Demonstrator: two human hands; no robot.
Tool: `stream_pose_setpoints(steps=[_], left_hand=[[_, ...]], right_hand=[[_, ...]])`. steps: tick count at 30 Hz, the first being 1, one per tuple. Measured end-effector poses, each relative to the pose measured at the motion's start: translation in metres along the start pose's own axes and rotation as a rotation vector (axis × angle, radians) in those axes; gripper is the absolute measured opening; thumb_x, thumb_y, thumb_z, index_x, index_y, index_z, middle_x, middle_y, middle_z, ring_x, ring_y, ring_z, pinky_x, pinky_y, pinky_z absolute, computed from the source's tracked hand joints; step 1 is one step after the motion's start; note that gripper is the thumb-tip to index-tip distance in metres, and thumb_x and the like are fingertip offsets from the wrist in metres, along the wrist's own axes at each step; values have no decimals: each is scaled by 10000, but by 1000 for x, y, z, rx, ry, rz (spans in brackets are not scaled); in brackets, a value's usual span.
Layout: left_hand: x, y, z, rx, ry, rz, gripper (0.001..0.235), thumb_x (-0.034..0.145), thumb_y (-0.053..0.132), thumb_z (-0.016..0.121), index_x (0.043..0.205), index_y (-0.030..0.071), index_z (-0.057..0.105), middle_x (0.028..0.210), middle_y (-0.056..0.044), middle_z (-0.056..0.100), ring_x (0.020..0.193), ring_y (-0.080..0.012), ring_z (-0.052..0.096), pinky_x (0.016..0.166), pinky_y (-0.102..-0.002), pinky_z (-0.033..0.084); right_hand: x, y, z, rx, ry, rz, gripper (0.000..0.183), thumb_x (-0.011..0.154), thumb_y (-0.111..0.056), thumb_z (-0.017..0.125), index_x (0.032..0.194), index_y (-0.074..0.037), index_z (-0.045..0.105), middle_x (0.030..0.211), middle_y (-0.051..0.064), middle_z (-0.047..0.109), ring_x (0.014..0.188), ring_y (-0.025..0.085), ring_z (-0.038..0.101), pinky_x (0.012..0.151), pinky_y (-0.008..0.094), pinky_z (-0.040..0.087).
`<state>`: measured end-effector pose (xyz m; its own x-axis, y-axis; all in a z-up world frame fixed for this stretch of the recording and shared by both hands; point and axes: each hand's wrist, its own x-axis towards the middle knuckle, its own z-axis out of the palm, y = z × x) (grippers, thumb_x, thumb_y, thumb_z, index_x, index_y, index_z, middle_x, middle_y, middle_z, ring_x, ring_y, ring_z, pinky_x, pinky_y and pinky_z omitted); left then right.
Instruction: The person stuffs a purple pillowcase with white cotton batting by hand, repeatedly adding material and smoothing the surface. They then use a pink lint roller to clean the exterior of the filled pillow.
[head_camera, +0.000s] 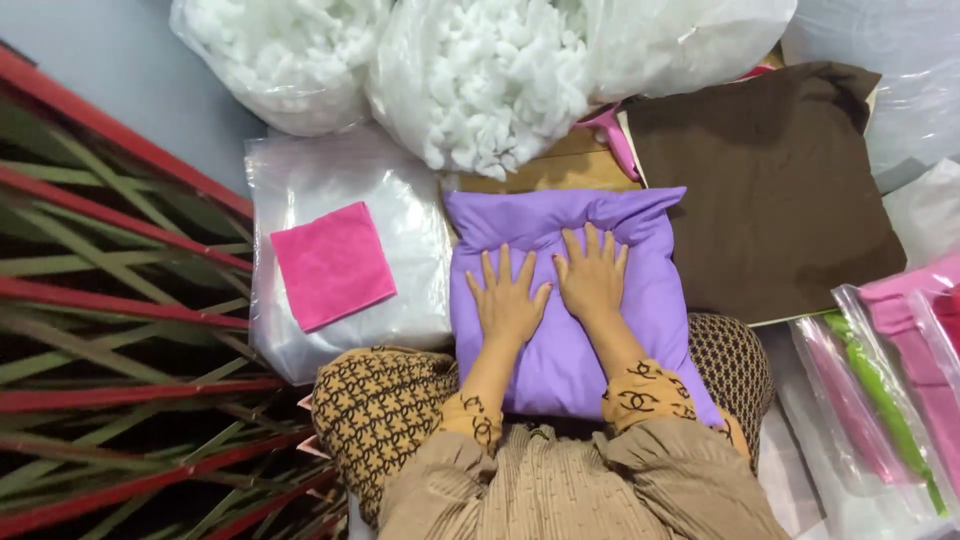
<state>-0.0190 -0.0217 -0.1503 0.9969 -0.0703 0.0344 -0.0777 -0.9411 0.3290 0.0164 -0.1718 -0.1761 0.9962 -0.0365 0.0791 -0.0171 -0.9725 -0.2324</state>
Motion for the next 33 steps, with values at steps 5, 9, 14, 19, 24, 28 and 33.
stream_pose_setpoints(steps=[5,9,14,19,24,28,33], left_hand=[[22,-7,3,1,-101,-49,587,951,614,524,1463,327,549,1605,-137,426,1536,-418,257,1178,-727,144],[45,-2,-7,-26,-246,-109,614,947,671,457,1454,331,523,1644,-145,356,1559,-419,191,1180,-740,100],[84,1,-16,-104,-147,-209,588,983,641,432,1394,241,565,1623,-178,377,1552,-430,214,1191,-705,139],[81,-15,-13,-1,-110,-220,742,969,671,460,1573,242,408,1679,-187,272,1568,-429,162,1238,-658,107],[83,-21,12,-12,8,-202,710,999,608,467,1586,217,389,1660,-204,295,1548,-444,206,1221,-661,170],[74,-26,31,40,102,-159,641,999,545,504,1543,207,463,1599,-207,400,1509,-456,289,1195,-658,220],[86,3,1,5,163,-80,621,965,415,606,1529,182,489,1613,-237,357,1509,-514,229,1160,-716,222]], right_hand=[[16,-1,-2,30,-50,9,522,1077,-487,420,1543,-261,481,1599,170,445,1503,437,327,1203,683,171],[30,2,-3,16,-132,15,537,1071,-489,410,1570,-292,433,1627,147,412,1519,422,298,1207,681,154],[59,-2,-2,-11,-267,66,571,1045,-604,351,1571,-389,402,1614,93,414,1482,427,358,1145,693,248],[35,-29,-13,-9,-146,-38,585,1049,-446,443,1610,-294,382,1641,181,365,1507,501,269,1172,719,181],[45,-22,-4,37,-102,-89,552,1061,-410,426,1598,-280,414,1633,184,374,1504,495,265,1178,699,174],[42,-17,1,101,-166,-59,542,1080,-419,382,1606,-290,386,1642,176,355,1510,483,259,1190,687,153],[66,2,-14,254,-293,24,515,1073,-444,424,1576,-335,418,1636,133,361,1490,457,327,1179,682,224]])
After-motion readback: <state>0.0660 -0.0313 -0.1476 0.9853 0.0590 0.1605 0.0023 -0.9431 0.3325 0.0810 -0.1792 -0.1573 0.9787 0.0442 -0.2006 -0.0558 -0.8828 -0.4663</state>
